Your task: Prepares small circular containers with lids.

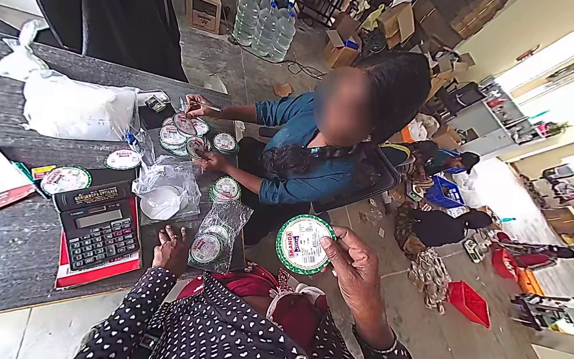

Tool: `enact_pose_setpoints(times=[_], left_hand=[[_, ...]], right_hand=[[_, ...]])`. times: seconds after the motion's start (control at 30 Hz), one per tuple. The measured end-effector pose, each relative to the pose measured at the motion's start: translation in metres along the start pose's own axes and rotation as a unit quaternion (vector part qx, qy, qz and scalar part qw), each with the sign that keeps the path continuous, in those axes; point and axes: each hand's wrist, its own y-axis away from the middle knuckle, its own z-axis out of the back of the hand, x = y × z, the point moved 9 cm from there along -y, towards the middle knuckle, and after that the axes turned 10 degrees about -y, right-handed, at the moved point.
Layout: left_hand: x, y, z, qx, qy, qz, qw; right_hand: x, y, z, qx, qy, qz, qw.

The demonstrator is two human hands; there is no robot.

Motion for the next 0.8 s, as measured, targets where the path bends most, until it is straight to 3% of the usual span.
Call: enact_pose_setpoints(times=[0.8], left_hand=[[-0.0001, 0.0002, -0.0001, 0.008, -0.001, 0.004, 1.000]], right_hand=[[-0.0006, 0.0018, 0.0010, 0.000, 0.007, 0.000, 1.000]])
